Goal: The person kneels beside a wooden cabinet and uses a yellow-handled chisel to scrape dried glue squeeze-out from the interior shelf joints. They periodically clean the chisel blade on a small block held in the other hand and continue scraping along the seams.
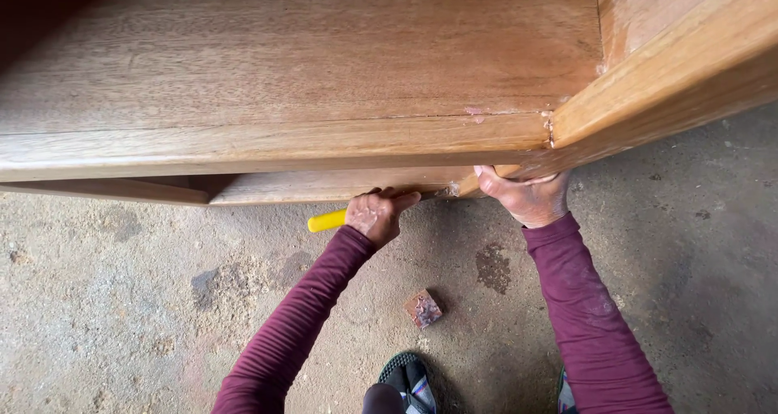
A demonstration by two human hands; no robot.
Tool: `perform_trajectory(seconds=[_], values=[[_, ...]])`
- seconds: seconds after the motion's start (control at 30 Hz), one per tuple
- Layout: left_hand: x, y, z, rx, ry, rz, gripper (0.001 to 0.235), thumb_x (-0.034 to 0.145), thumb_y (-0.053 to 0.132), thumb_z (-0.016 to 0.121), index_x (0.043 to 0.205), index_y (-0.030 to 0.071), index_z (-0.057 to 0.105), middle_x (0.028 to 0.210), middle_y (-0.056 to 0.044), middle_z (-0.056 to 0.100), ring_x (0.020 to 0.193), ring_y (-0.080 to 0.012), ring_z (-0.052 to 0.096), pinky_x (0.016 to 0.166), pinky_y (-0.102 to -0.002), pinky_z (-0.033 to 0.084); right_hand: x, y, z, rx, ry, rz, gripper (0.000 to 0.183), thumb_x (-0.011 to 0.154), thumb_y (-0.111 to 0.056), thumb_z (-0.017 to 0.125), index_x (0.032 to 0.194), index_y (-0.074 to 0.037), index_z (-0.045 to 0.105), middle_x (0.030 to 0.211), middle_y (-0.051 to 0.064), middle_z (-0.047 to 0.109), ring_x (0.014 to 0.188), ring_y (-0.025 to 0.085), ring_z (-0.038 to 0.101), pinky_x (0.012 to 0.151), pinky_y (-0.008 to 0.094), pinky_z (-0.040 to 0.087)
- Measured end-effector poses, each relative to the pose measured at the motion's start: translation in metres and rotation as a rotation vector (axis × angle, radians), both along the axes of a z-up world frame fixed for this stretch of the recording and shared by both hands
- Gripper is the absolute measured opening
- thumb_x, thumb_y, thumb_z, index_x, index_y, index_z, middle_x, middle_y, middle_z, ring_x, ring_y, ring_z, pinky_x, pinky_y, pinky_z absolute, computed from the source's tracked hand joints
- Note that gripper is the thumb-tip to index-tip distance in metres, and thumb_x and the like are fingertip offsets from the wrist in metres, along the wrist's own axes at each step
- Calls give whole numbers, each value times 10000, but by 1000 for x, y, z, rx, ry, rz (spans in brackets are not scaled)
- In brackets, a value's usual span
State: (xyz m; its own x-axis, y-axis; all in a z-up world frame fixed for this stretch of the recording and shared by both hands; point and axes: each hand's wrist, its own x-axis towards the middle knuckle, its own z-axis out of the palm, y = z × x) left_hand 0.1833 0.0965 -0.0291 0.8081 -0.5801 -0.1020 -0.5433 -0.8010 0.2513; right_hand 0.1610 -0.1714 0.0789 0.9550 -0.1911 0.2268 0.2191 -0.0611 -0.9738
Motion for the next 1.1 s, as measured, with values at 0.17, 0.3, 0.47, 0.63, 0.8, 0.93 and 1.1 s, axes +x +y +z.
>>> perform_trajectory(seconds=[0.17, 0.3, 0.47, 0.63, 0.8, 0.93, 1.1], values=[[7, -3, -5, -92, -33, -25, 533, 836, 122, 583, 1289, 376, 704, 1070, -120, 762, 822, -313, 738, 722, -459, 605, -1, -1, 1, 11, 13, 20, 500, 809, -42, 855, 1244, -10, 611, 1138, 57, 711, 1031, 142, 713, 949, 326, 623], [10, -9, 3, -10, 138, 14, 550, 900, 99, 549, 1358, 379, 666, 1008, -146, 759, 784, -314, 742, 755, -458, 604, -1, -2, -2, -30, -6, 9, 522, 800, -51, 858, 1253, -8, 602, 1147, 58, 702, 1039, 145, 702, 950, 328, 611], [8, -4, -15, -206, -19, -21, 505, 846, 93, 591, 1265, 346, 719, 1060, -107, 775, 818, -320, 746, 718, -466, 604, -1, -4, -8, -22, 3, 25, 487, 808, -46, 860, 1231, -5, 623, 1135, 65, 709, 1027, 150, 707, 950, 333, 618], [15, -9, 0, -131, 112, 22, 531, 885, 63, 555, 1296, 364, 702, 1043, -107, 770, 765, -307, 747, 719, -452, 614, -1, -1, -2, 50, 4, 62, 489, 812, -49, 853, 1238, -7, 616, 1132, 65, 712, 1033, 155, 713, 960, 335, 622], [8, -8, -20, -410, 102, 81, 350, 919, 94, 640, 1184, 283, 770, 1001, -135, 775, 812, -308, 752, 726, -432, 614, -1, 0, -7, 21, -29, 10, 558, 808, -33, 862, 1289, -1, 582, 1201, 73, 679, 1073, 154, 694, 977, 334, 614], [-2, -11, -31, -702, 5, 136, 376, 900, 56, 634, 1203, 246, 749, 1000, -129, 790, 769, -238, 762, 661, -382, 624, -2, 3, 3, 81, -7, 28, 560, 799, -31, 860, 1281, -3, 576, 1188, 80, 682, 1062, 155, 705, 958, 339, 627], [-26, -15, -14, -151, -151, 187, 486, 939, -13, 510, 1294, 230, 736, 677, -107, 710, 393, -128, 491, 306, -293, 430, -1, 2, -1, 63, -23, 15, 561, 806, -23, 861, 1288, 3, 576, 1196, 67, 667, 1057, 144, 687, 966, 326, 615]])
